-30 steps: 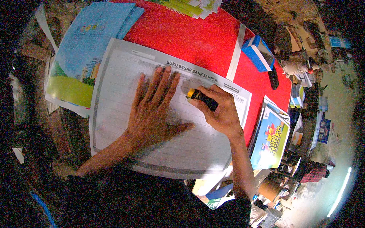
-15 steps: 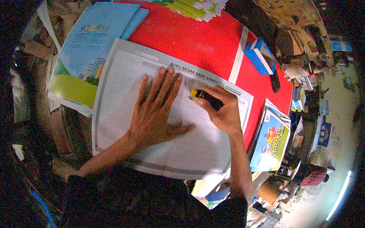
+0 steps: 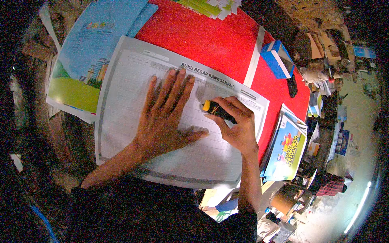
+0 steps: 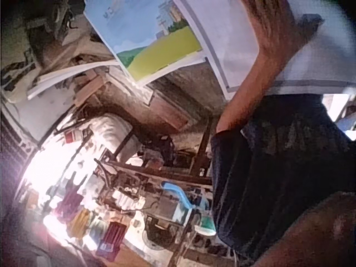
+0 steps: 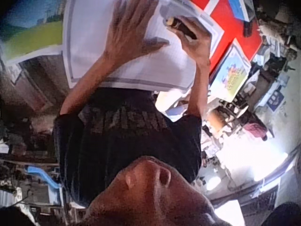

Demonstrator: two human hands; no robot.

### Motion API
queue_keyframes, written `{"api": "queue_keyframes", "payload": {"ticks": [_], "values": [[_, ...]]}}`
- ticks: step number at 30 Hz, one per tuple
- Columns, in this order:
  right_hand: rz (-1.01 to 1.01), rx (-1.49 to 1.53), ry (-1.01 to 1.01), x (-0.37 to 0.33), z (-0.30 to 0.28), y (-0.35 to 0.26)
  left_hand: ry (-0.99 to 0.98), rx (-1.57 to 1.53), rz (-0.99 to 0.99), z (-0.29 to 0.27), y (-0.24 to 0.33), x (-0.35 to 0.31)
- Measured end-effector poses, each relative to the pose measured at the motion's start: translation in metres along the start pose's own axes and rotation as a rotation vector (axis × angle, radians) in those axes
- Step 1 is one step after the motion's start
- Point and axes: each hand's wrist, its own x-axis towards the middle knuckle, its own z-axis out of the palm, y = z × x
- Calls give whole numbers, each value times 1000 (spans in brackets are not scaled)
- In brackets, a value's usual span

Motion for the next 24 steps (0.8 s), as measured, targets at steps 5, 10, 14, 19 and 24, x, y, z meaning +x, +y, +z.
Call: {"api": "queue_keyframes", "payload": {"ticks": [5, 10, 14, 19, 24], "values": [[23, 7, -100, 8, -7, -2, -34, -22, -20, 0, 1, 2], [0, 15, -173, 14, -12, 0, -44, -29, -22, 0, 1, 1], [8, 47, -206, 16, -13, 4, -49, -36, -29, 2, 1, 0], [15, -26, -231, 15, -11, 0, -74, -70, -40, 1, 2, 2], [-3, -53, -35, 1, 3, -1, -72, -54, -49, -2, 4, 4]]}}
